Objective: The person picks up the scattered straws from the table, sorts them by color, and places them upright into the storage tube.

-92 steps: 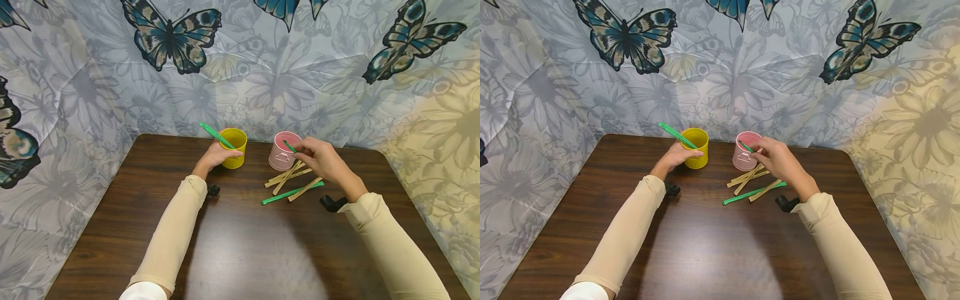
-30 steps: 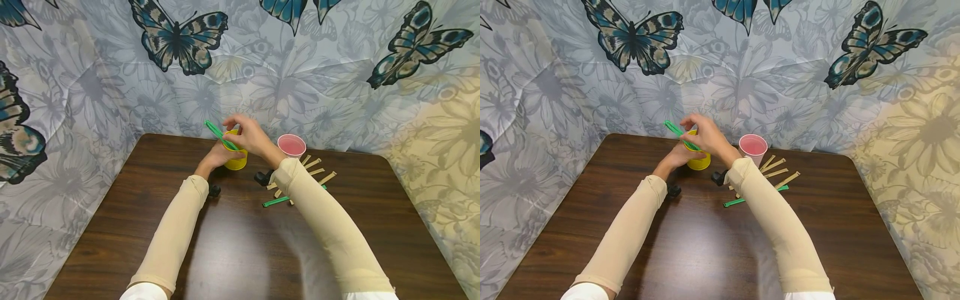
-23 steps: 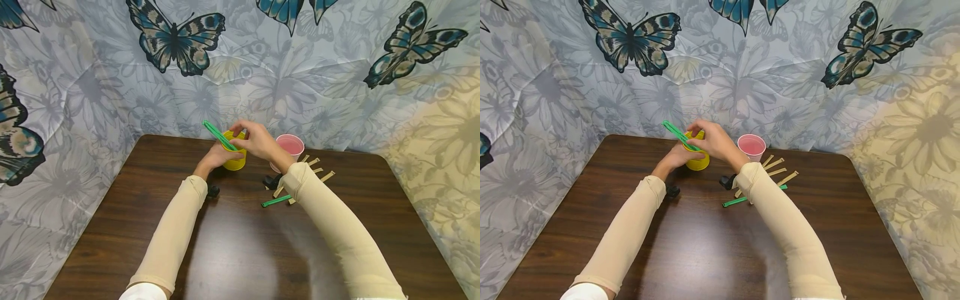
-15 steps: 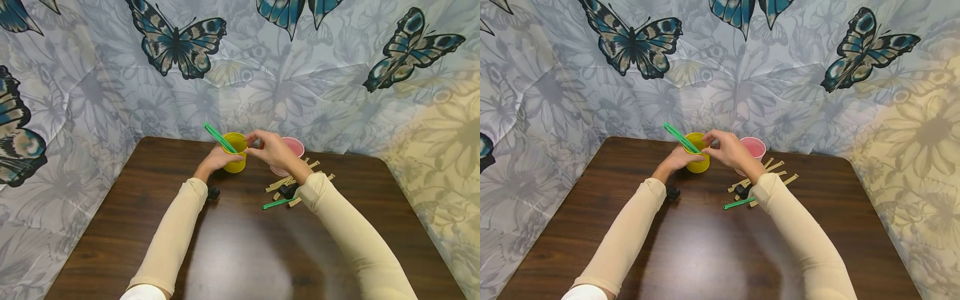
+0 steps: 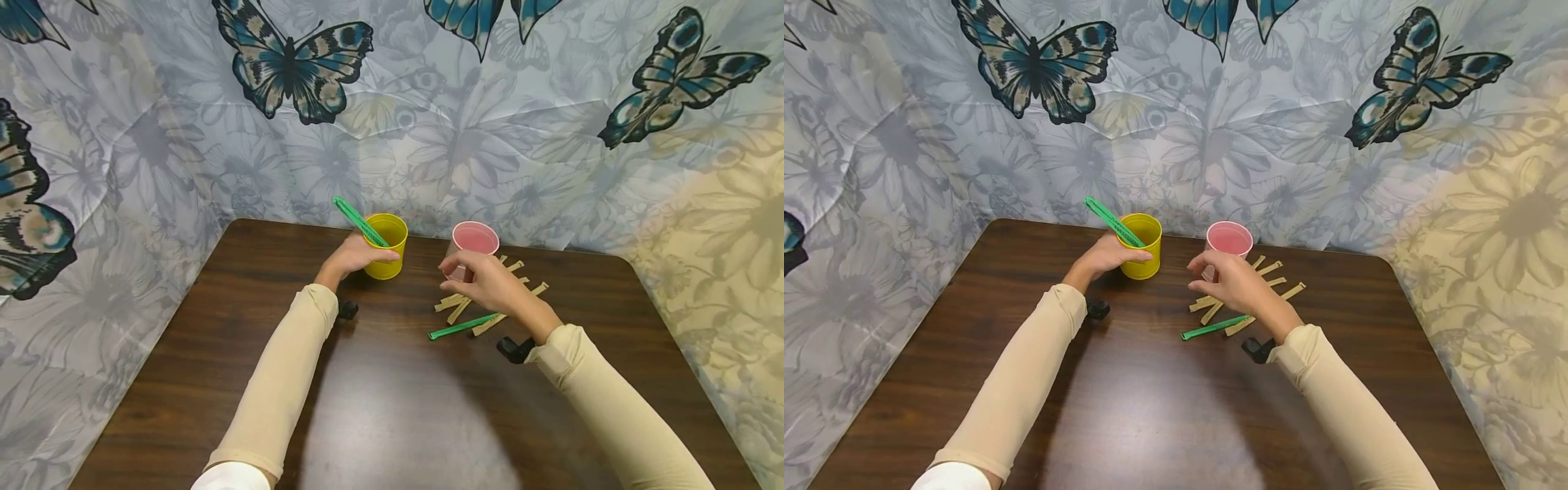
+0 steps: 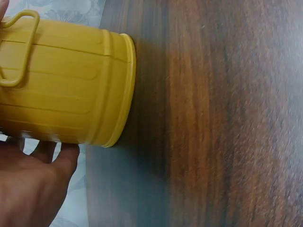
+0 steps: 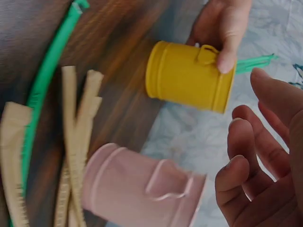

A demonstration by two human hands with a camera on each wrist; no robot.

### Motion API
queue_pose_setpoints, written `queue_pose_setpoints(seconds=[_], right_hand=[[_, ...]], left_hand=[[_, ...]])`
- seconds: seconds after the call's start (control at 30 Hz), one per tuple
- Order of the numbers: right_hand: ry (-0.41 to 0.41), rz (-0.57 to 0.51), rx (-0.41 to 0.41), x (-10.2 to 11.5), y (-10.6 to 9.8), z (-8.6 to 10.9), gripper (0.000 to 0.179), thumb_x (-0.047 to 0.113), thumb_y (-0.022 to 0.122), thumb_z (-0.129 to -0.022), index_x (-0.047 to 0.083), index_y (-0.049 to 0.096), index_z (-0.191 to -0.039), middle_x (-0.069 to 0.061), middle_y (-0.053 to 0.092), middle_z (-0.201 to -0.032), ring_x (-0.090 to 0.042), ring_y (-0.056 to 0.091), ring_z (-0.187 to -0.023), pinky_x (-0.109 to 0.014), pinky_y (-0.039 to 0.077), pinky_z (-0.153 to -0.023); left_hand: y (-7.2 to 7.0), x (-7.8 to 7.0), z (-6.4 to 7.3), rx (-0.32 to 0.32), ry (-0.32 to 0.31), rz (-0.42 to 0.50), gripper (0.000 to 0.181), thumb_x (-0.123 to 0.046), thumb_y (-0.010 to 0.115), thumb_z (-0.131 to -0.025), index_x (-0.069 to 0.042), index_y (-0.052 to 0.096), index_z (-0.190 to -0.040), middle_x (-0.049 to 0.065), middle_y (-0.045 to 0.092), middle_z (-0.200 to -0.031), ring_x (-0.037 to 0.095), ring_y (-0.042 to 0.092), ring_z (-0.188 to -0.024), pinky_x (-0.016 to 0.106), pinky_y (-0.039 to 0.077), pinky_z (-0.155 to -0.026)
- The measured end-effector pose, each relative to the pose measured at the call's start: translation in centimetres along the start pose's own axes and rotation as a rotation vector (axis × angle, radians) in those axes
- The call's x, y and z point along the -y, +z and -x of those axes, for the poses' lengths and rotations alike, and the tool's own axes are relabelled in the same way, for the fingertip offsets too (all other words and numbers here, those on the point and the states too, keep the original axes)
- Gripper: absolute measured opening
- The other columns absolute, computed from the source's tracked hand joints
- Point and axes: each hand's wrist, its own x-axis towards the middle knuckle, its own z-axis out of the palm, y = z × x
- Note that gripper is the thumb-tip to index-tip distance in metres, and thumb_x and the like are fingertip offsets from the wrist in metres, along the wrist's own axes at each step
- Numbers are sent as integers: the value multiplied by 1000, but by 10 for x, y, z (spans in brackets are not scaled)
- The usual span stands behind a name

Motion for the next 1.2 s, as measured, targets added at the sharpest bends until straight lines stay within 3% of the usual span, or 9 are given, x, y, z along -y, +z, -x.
queue_pose_setpoints(seconds=[0.17, 0.47, 0.6, 0.8, 1.03, 1.2], right_hand=[[15, 27, -6, -12, 3, 20, 24, 18, 82, -87, 16, 70, -108, 2, 71, -93, -5, 54, -65, -23, 47, -58], [69, 48, 13, -40, 17, 47, 19, 14, 82, -86, 9, 74, -103, -6, 76, -96, -5, 52, -65, -21, 45, -59], [58, 69, 4, -52, 27, 54, 20, 14, 84, -83, 9, 75, -100, -2, 75, -94, -5, 54, -67, -23, 47, -61], [56, 146, 20, -61, 38, 60, 20, 16, 84, -84, 11, 76, -102, 0, 74, -100, -18, 66, -88, -33, 53, -75], [99, 135, 102, -67, 46, 65, 21, 16, 82, -86, 13, 76, -105, 0, 69, -104, -17, 65, -87, -29, 52, -74], [69, 100, 99, -72, 52, 69, 16, 12, 82, -86, 13, 77, -101, 0, 67, -98, -11, 63, -83, -24, 51, -71]], left_hand=[[-2, -2, 0, 12, -20, -11, 85, -26, 89, -78, -25, 41, -148, 6, 59, -137, 24, 56, -125, 45, 45, -111], [-1, -4, 1, 22, -28, -1, 86, -24, 89, -79, -23, 40, -149, 8, 59, -139, 26, 56, -126, 46, 45, -112], [-3, -5, 3, 11, -46, 0, 88, -24, 90, -78, -24, 40, -150, 7, 59, -139, 26, 56, -127, 47, 44, -112], [-2, -6, 2, 23, -31, 22, 84, -22, 89, -78, -22, 42, -148, 8, 59, -139, 26, 56, -127, 45, 44, -113], [-2, -7, 2, 26, -18, 33, 82, -20, 89, -79, -21, 43, -147, 8, 60, -137, 27, 57, -126, 45, 45, -112], [-3, -4, 1, 37, -10, 41, 82, -19, 88, -79, -20, 43, -147, 8, 60, -136, 27, 57, -125, 45, 46, -111]])
